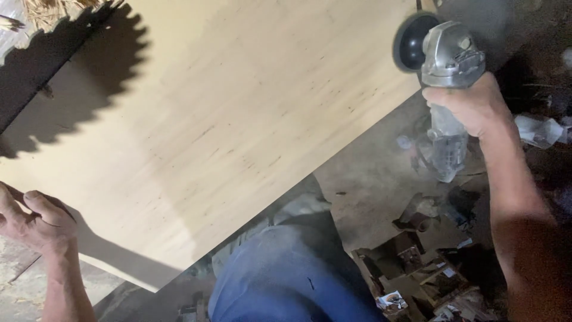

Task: The person uses an angle grinder with a sanding disc to smooth the surface of a large wooden board. They move the tool across the board in sweeping motions while holding the board steady with the other hand.

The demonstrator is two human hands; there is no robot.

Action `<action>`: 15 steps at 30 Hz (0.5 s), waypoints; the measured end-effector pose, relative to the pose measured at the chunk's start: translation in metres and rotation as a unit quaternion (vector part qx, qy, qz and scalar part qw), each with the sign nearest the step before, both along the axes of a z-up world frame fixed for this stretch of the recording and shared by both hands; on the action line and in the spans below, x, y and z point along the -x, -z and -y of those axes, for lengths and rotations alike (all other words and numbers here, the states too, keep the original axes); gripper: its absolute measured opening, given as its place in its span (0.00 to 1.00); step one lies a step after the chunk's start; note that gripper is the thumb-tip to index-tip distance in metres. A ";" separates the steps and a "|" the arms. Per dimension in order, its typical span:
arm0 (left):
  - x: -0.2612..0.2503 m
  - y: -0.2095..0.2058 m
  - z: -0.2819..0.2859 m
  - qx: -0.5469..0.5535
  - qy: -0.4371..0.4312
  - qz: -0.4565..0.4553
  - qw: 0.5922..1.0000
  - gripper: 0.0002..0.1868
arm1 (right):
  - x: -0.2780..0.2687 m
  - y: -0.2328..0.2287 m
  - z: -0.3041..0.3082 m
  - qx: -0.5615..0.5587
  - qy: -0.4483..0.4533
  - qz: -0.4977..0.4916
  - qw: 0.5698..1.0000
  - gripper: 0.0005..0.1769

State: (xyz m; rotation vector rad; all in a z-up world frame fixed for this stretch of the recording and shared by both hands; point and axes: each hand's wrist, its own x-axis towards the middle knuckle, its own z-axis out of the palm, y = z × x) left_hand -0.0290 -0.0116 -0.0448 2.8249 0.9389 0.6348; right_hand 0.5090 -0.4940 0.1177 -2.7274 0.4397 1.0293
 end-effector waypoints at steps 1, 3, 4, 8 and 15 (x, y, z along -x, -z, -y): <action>0.002 0.002 0.000 0.005 -0.001 0.002 1.000 0.21 | 0.002 0.001 0.002 -0.006 -0.012 0.003 1.000 0.14; 0.001 -0.002 0.003 0.012 -0.002 0.002 1.000 0.21 | 0.011 0.006 0.006 -0.012 -0.025 0.003 1.000 0.13; -0.003 -0.008 0.005 0.029 -0.033 -0.023 0.999 0.22 | 0.017 0.011 0.008 -0.021 -0.018 0.010 1.000 0.15; 0.005 0.005 -0.003 0.018 -0.045 -0.003 0.999 0.32 | 0.061 -0.014 -0.041 0.039 0.042 -0.070 0.996 0.18; -0.004 -0.013 0.000 0.000 -0.016 0.019 1.000 0.22 | 0.159 -0.012 -0.092 -0.026 0.072 -0.122 0.990 0.24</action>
